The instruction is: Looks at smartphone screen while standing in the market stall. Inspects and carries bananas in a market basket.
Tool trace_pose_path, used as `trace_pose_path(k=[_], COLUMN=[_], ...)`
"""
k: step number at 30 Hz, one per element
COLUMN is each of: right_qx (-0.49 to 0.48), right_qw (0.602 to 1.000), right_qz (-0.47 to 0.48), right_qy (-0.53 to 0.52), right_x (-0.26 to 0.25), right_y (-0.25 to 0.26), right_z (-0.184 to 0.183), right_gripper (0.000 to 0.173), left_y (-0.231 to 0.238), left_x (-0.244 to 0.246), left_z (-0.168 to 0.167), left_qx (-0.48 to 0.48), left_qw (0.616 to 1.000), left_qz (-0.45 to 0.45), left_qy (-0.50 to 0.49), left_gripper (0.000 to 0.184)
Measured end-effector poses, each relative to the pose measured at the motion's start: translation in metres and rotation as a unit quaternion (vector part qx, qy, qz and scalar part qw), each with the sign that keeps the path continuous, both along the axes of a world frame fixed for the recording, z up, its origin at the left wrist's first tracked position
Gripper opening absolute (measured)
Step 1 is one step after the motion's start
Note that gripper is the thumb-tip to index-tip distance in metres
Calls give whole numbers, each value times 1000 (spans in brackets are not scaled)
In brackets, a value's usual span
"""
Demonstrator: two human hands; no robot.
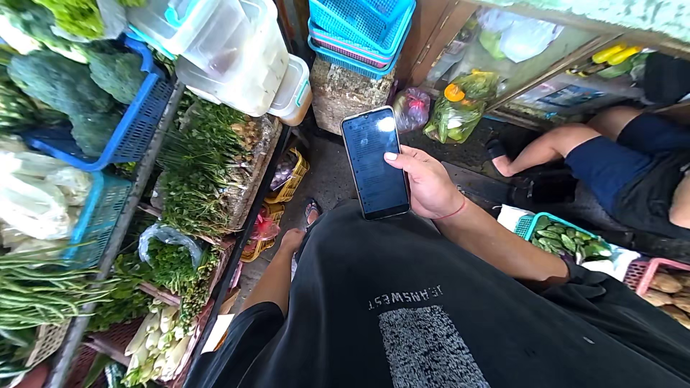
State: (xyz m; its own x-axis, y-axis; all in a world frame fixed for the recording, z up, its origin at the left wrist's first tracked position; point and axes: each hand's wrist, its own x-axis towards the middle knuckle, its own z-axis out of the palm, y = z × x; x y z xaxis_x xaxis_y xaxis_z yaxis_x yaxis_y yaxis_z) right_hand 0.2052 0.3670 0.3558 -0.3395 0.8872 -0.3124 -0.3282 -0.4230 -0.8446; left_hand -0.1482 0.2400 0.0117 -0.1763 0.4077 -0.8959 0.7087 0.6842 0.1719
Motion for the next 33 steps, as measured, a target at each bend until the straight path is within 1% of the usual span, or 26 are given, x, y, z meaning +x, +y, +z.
trace_pose_path(k=[4,8,11,17,21,33], right_qx=[3,13,14,15,15,26], right_qw=[1000,1000,1000,1000,1000,999], right_qz=[3,10,7,10,10,19], right_qy=[7,11,27,23,14,23], right_x=[0,1,1,1,0,2], right_y=[-1,-1,-1,-2,-2,-1], right_z=[0,-1,-3,-1,0,0], right_gripper=[36,47,51,53,52,50], left_y=[-1,-2,-1,2,1,-3], left_x=[1,-1,-1,3,4,-1], left_z=[1,-4,-3,12,14,-2], left_qx=[2,6,8,4,6,8], left_qw=[1000,1000,1000,1000,1000,1000], left_qz=[2,-3,-3,-2,4,6], left_qy=[2,0,1,-2,-5,-2], left_gripper=[49,49,50,48,48,47])
